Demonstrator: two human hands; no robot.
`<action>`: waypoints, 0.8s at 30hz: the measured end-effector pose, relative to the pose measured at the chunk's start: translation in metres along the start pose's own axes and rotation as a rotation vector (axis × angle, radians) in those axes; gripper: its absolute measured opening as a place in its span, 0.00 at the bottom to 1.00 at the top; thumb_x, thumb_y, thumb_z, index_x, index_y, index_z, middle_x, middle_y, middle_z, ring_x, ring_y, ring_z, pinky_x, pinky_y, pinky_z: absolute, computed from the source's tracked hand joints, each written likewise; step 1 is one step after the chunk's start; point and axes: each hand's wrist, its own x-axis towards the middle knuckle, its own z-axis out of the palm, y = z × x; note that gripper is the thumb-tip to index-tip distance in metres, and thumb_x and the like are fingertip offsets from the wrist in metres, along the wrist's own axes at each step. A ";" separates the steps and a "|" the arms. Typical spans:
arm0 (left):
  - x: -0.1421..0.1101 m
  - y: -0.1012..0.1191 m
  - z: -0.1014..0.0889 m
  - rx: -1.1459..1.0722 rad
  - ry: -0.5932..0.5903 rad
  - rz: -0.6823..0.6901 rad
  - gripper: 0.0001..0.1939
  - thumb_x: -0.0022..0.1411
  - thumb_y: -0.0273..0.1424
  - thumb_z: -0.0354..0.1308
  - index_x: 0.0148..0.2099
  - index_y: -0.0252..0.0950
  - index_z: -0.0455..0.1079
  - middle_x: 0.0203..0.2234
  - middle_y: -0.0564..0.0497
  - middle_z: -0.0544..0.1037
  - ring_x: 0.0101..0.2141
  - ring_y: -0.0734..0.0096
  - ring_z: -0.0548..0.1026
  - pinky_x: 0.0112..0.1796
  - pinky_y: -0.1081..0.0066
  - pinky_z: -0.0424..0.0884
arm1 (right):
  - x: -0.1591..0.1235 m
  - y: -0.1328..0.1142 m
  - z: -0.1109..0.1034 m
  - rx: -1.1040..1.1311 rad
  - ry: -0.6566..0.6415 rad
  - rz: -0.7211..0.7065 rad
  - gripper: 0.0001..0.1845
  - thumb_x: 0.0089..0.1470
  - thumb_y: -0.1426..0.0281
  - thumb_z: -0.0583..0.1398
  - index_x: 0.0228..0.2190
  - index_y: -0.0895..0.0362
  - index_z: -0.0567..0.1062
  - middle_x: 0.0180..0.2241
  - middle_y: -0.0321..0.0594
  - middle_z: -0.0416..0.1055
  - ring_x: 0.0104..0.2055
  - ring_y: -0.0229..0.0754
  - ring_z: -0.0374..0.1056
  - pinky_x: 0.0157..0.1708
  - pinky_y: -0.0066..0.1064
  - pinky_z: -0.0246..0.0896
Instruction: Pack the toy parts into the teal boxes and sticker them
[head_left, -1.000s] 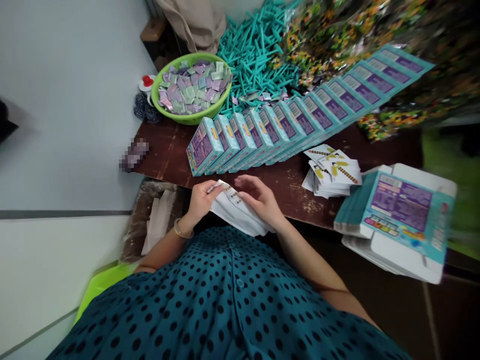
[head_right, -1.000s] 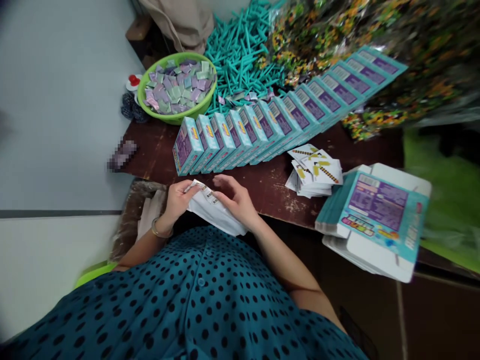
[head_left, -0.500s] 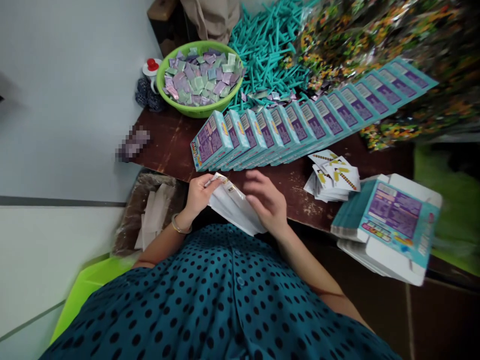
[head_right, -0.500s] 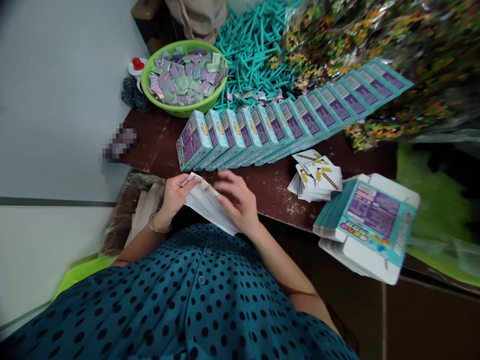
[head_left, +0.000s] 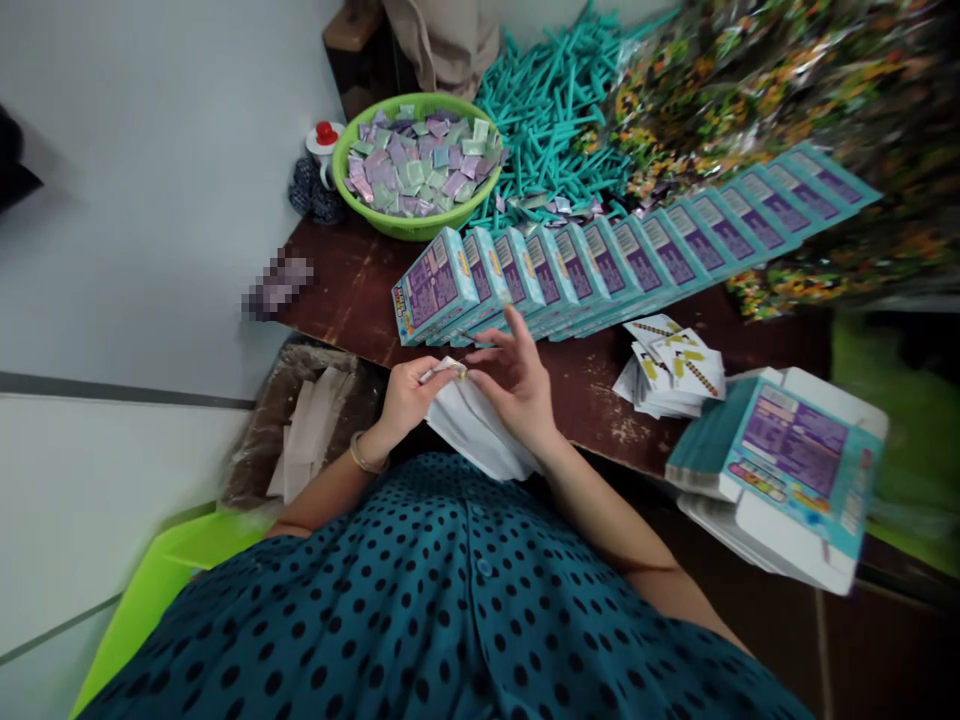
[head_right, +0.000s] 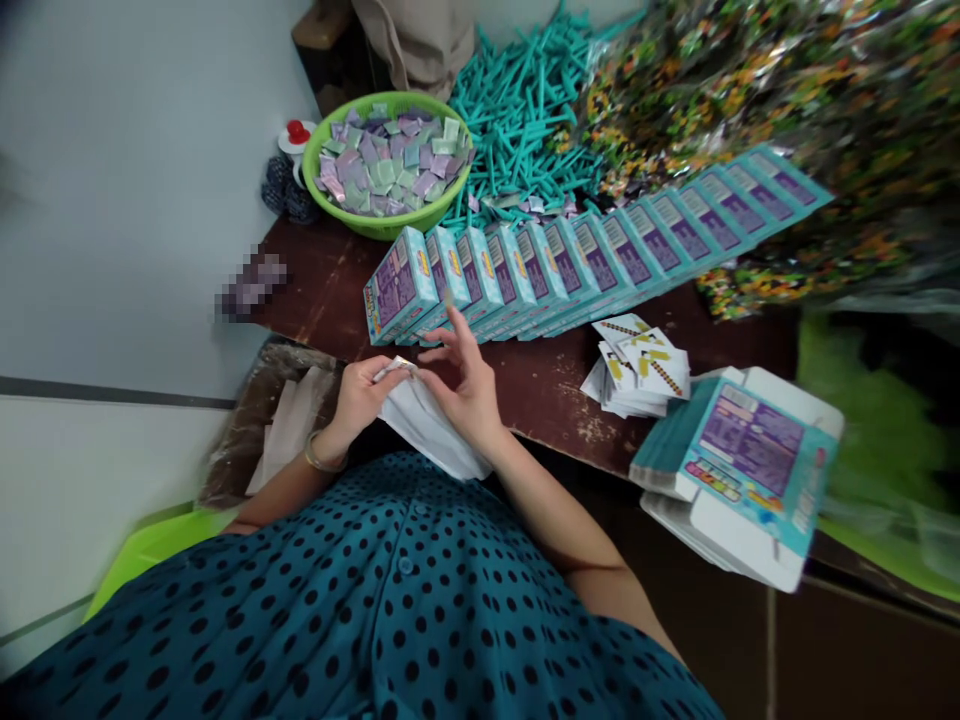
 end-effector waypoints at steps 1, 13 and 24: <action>0.000 0.000 0.000 -0.001 -0.003 0.000 0.20 0.59 0.44 0.65 0.24 0.35 0.70 0.17 0.58 0.63 0.22 0.77 0.58 0.24 0.74 0.54 | 0.002 0.000 0.003 -0.028 -0.005 -0.010 0.40 0.61 0.62 0.65 0.70 0.42 0.56 0.52 0.42 0.74 0.40 0.41 0.76 0.48 0.41 0.76; 0.015 -0.031 -0.032 -0.031 0.082 -0.003 0.23 0.59 0.48 0.62 0.23 0.36 0.66 0.18 0.58 0.60 0.22 0.77 0.57 0.25 0.74 0.54 | 0.156 0.048 0.027 -0.345 0.109 -0.129 0.46 0.61 0.68 0.60 0.72 0.38 0.45 0.73 0.47 0.46 0.40 0.40 0.73 0.41 0.37 0.76; 0.072 -0.094 -0.060 -0.094 0.113 0.230 0.24 0.61 0.49 0.63 0.24 0.35 0.68 0.55 0.36 0.77 0.51 0.56 0.76 0.54 0.59 0.68 | 0.155 0.023 0.034 -1.042 0.143 -0.007 0.43 0.58 0.72 0.60 0.71 0.55 0.51 0.70 0.59 0.52 0.73 0.60 0.51 0.65 0.61 0.53</action>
